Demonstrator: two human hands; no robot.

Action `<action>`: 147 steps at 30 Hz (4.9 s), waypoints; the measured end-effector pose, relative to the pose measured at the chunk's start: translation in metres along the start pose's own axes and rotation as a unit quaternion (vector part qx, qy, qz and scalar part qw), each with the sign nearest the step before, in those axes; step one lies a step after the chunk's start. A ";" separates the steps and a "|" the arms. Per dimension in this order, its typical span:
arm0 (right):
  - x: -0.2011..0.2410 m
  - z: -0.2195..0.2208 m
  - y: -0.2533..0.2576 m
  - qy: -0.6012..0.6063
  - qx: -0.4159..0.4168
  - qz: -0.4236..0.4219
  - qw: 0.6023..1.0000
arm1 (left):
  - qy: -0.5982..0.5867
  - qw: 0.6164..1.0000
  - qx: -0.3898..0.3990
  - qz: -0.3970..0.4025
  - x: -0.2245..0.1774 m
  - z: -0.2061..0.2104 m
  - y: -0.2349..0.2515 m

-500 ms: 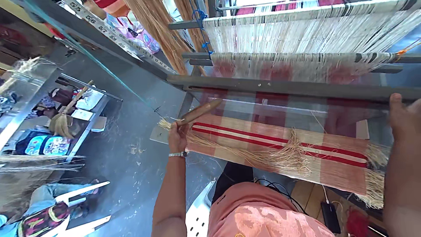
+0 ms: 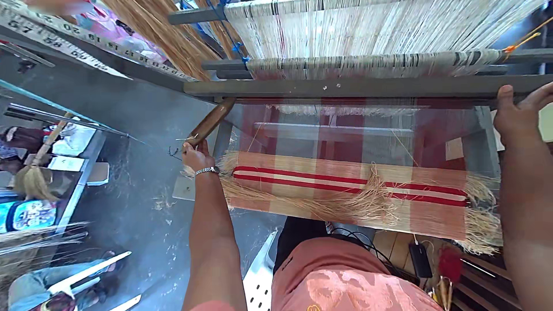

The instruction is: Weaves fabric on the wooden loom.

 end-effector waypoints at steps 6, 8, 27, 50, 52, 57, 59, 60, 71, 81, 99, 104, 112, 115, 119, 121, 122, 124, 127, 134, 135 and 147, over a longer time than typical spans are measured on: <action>0.004 -0.002 -0.003 -0.007 0.008 0.001 1.000 | 0.031 0.999 0.036 -0.016 0.010 0.015 0.010; 0.004 -0.001 -0.002 -0.005 0.006 -0.004 1.000 | 0.039 0.998 0.038 -0.017 0.015 0.019 0.014; -0.030 0.004 -0.006 0.104 0.044 0.171 0.979 | 0.150 0.941 0.285 -0.105 0.043 0.114 -0.036; -0.064 0.009 0.000 0.248 0.168 0.208 0.931 | 0.458 0.733 0.493 0.096 0.015 0.032 -0.084; -0.079 -0.014 -0.007 0.285 0.094 0.167 0.939 | 0.448 0.743 0.490 0.085 0.015 0.033 -0.086; -0.132 -0.094 -0.040 0.294 -0.048 0.126 0.946 | 0.423 0.764 0.482 0.074 0.017 0.031 -0.090; -0.149 -0.125 -0.058 0.288 -0.084 0.114 0.947 | 0.415 0.770 0.479 0.073 0.016 0.031 -0.090; -0.157 -0.139 -0.066 0.281 -0.098 0.109 0.948 | 0.414 0.770 0.480 0.070 0.015 0.031 -0.091; -0.156 -0.212 -0.158 0.032 -0.223 0.012 0.974 | 0.442 0.752 0.488 0.033 0.009 0.035 -0.095; -0.077 -0.092 -0.169 -0.216 -0.029 -0.159 0.963 | 0.486 0.715 0.496 0.078 0.012 0.039 -0.099; 0.042 -0.193 -0.223 -0.021 -0.269 -0.302 0.914 | 0.279 0.761 0.492 0.318 -0.083 0.056 -0.252; 0.071 -0.057 -0.305 0.289 0.128 -0.209 0.925 | 0.163 0.662 0.641 0.353 -0.102 0.070 -0.405; 0.038 0.037 -0.202 0.178 0.148 -0.100 0.968 | 0.315 0.639 0.598 0.368 -0.050 0.020 -0.344; -0.006 0.021 -0.113 0.035 -0.009 -0.052 0.998 | 0.369 0.648 0.532 0.400 -0.045 0.003 -0.306; -0.034 0.030 -0.075 -0.053 -0.026 -0.013 0.998 | 0.462 0.630 0.461 0.421 -0.025 -0.012 -0.275; -0.040 0.034 -0.071 -0.025 -0.047 -0.040 0.998 | 0.482 0.625 0.446 0.421 -0.014 -0.016 -0.269; -0.042 0.033 -0.071 0.011 -0.065 -0.056 0.996 | 0.488 0.623 0.441 0.422 -0.010 -0.018 -0.268; -0.052 0.028 -0.073 0.100 -0.074 -0.045 0.991 | 0.497 0.619 0.435 0.426 -0.002 -0.023 -0.268; -0.083 0.012 -0.086 0.248 -0.051 0.097 0.963 | 0.496 0.622 0.418 0.438 0.002 -0.026 -0.270; -0.189 -0.061 -0.147 0.561 -0.083 0.235 0.789 | 0.502 0.620 0.388 0.461 0.014 -0.032 -0.271; -0.206 -0.072 -0.157 0.572 -0.106 0.251 0.774 | 0.503 0.624 0.385 0.458 0.015 -0.033 -0.271; -0.196 -0.158 -0.221 0.087 -0.365 0.283 0.883 | 0.479 0.638 0.400 0.451 0.010 -0.030 -0.274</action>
Point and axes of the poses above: each hand's wrist, its own y-axis towards the middle knuckle, its own z-axis out of the palm, x = y × z, the point moved 7 cm from there along y, towards the middle knuckle, and after that the axes turned 12 degrees about z, right-handed, at the moved point
